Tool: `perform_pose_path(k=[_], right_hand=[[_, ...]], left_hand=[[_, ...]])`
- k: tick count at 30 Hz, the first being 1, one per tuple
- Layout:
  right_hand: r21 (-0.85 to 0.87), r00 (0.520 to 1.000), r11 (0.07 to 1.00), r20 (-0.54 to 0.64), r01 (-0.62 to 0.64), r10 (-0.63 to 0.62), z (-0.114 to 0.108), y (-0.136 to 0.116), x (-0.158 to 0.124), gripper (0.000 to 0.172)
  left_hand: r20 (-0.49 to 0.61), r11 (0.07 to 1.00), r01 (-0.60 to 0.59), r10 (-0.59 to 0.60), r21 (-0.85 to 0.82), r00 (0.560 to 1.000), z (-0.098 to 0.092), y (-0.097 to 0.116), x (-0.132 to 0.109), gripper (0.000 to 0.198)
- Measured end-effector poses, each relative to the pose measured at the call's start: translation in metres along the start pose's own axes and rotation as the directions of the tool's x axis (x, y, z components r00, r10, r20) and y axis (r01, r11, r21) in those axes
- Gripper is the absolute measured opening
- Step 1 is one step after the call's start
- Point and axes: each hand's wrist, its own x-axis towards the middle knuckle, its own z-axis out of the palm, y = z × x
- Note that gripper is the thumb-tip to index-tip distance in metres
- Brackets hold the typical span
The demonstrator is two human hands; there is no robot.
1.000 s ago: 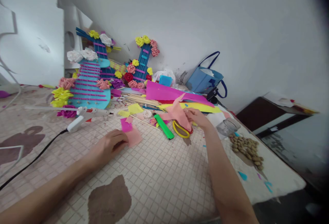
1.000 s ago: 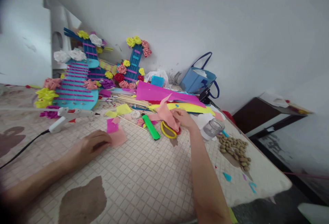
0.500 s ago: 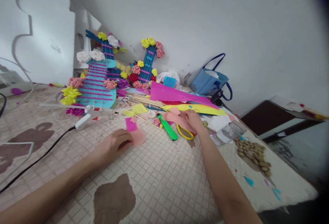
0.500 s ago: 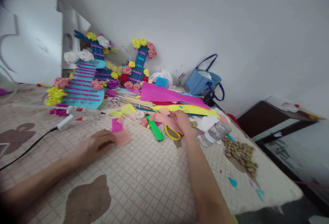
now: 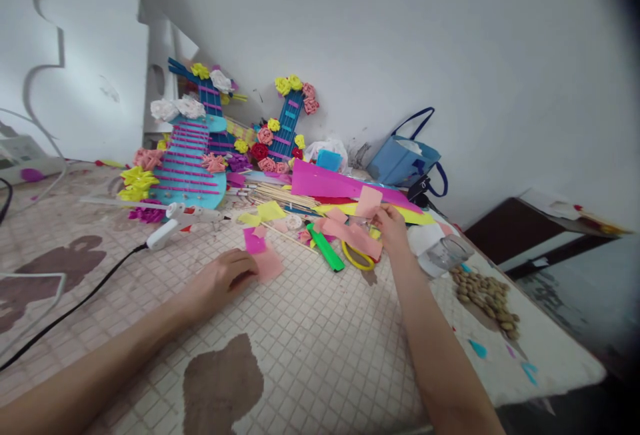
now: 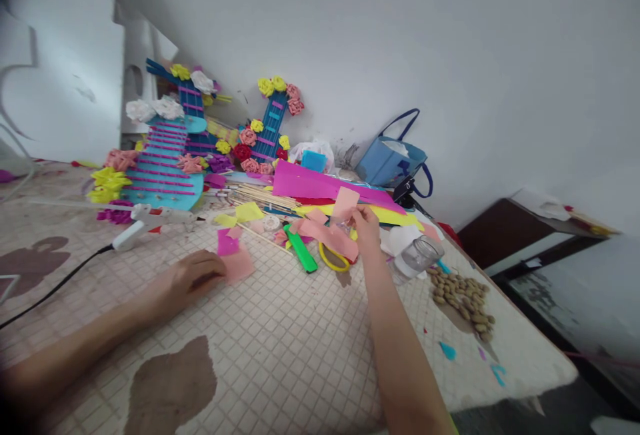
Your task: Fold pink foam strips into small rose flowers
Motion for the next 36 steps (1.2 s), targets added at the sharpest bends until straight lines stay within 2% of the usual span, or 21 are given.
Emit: perform_pose_path(k=[3,5,7,9,13,16,18,21,25,30,36], right_hand=[[-0.041,0.99,0.993,-0.091,0.106,-0.11,0.004,-0.012,0.0,0.022],[-0.102,0.978,0.977,-0.08,0.187,-0.195,0.008,-0.02,-0.004,0.018],[-0.169,0.963,0.949,0.0,0.267,-0.271,0.014,-0.028,-0.011,0.014],[-0.224,0.939,0.913,0.132,0.341,-0.319,0.021,-0.033,-0.019,0.007],[-0.3,0.877,0.859,0.384,0.414,-0.289,0.03,-0.032,-0.027,0.002],[-0.385,0.888,0.845,0.414,0.371,-0.201,0.025,-0.023,-0.024,0.013],[-0.469,0.924,0.831,0.359,0.3,-0.132,0.017,-0.015,-0.019,0.022],[-0.597,0.966,0.784,0.259,0.168,-0.01,0.004,0.001,-0.011,0.022],[-0.696,0.972,0.717,0.184,0.023,0.147,-0.002,0.024,-0.004,0.024],[-0.698,0.965,0.711,0.123,-0.082,0.232,0.008,0.043,0.003,0.031],[-0.566,0.972,0.817,0.109,-0.114,0.21,0.004,0.053,0.012,0.033]], left_hand=[[0.002,1.0,0.005,-0.005,0.003,1.0,-0.001,0.002,0.0,0.019],[0.005,1.0,0.004,-0.004,0.003,1.0,-0.001,0.002,0.0,0.019],[0.005,1.0,0.004,-0.004,0.003,1.0,-0.002,0.003,0.0,0.019],[0.004,1.0,0.004,-0.004,0.003,1.0,-0.002,0.003,0.001,0.019],[0.008,1.0,0.006,-0.006,0.002,1.0,-0.003,0.005,0.001,0.019],[0.005,1.0,0.014,-0.014,0.002,1.0,-0.003,0.005,0.001,0.02],[0.008,1.0,0.015,-0.015,0.004,1.0,-0.003,0.005,0.001,0.02],[0.008,1.0,0.006,-0.007,0.003,1.0,-0.002,0.003,0.001,0.019],[0.001,1.0,0.007,-0.007,0.001,1.0,-0.001,0.002,0.002,0.018],[0.005,1.0,0.021,-0.021,-0.005,1.0,0.0,0.002,0.001,0.018],[-0.009,1.0,0.009,-0.009,-0.016,1.0,0.001,0.002,0.001,0.018]])
